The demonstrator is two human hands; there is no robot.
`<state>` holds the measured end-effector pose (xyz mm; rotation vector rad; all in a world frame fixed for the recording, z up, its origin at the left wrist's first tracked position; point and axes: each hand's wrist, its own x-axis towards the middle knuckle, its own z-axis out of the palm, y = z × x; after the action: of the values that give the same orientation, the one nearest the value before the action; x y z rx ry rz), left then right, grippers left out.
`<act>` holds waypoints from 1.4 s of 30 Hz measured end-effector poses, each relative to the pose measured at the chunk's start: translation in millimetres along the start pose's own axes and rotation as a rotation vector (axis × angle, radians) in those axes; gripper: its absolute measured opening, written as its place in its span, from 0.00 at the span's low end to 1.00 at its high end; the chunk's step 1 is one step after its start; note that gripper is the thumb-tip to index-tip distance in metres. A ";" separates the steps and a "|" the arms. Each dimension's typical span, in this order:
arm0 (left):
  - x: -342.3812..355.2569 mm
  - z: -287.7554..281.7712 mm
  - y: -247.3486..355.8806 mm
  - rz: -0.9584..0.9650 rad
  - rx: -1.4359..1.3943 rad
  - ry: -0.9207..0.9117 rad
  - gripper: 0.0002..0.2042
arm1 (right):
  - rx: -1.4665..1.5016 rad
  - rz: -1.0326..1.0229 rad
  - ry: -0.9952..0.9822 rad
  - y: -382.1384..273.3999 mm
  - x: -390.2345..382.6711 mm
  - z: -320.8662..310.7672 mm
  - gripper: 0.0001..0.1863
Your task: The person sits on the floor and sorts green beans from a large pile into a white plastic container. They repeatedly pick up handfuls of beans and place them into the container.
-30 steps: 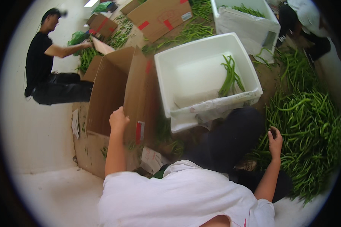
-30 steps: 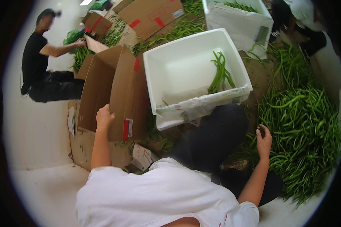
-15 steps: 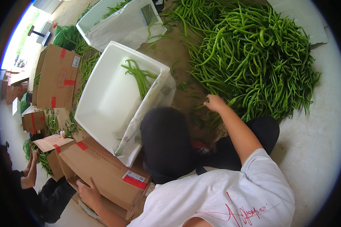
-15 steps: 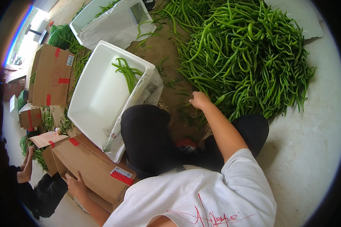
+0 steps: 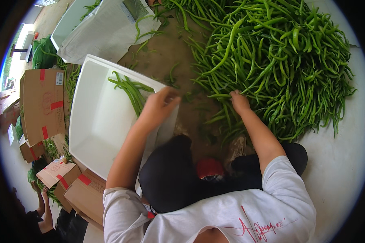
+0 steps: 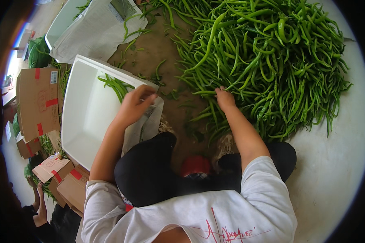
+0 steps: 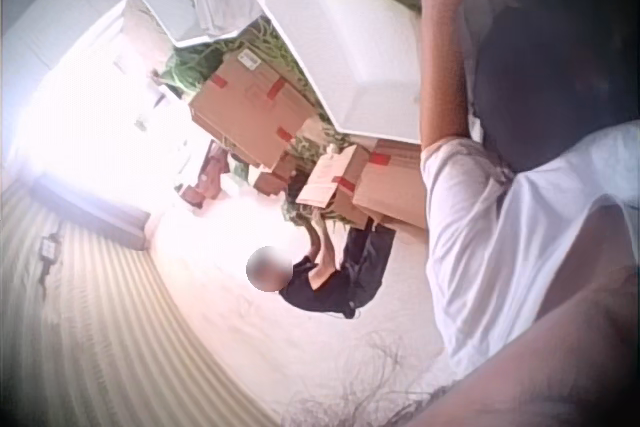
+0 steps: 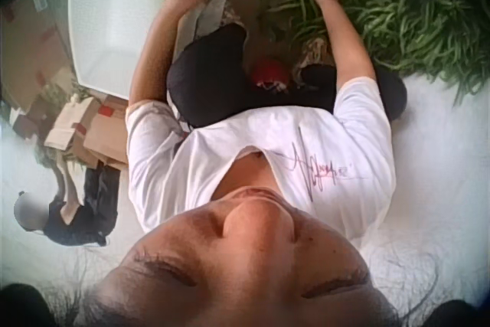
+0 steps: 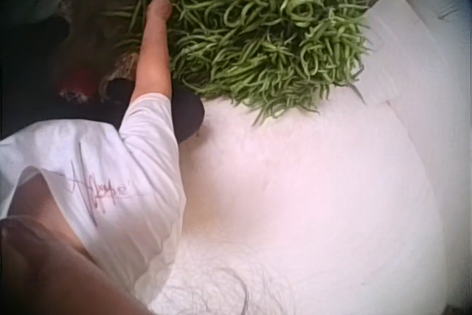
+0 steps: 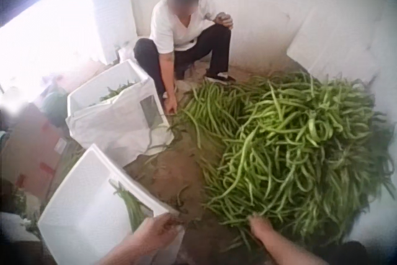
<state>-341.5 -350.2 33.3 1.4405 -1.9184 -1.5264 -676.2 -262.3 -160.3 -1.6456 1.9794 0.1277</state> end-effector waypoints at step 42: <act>81.3 97.4 -78.0 -0.099 -0.885 0.103 0.14 | 1.046 -0.125 0.247 -126.9 -41.0 -67.1 0.19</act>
<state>-409.6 -357.8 -98.9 1.1524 -0.8856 -1.9273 -577.9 -284.8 -50.2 -1.0747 1.6055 -1.0218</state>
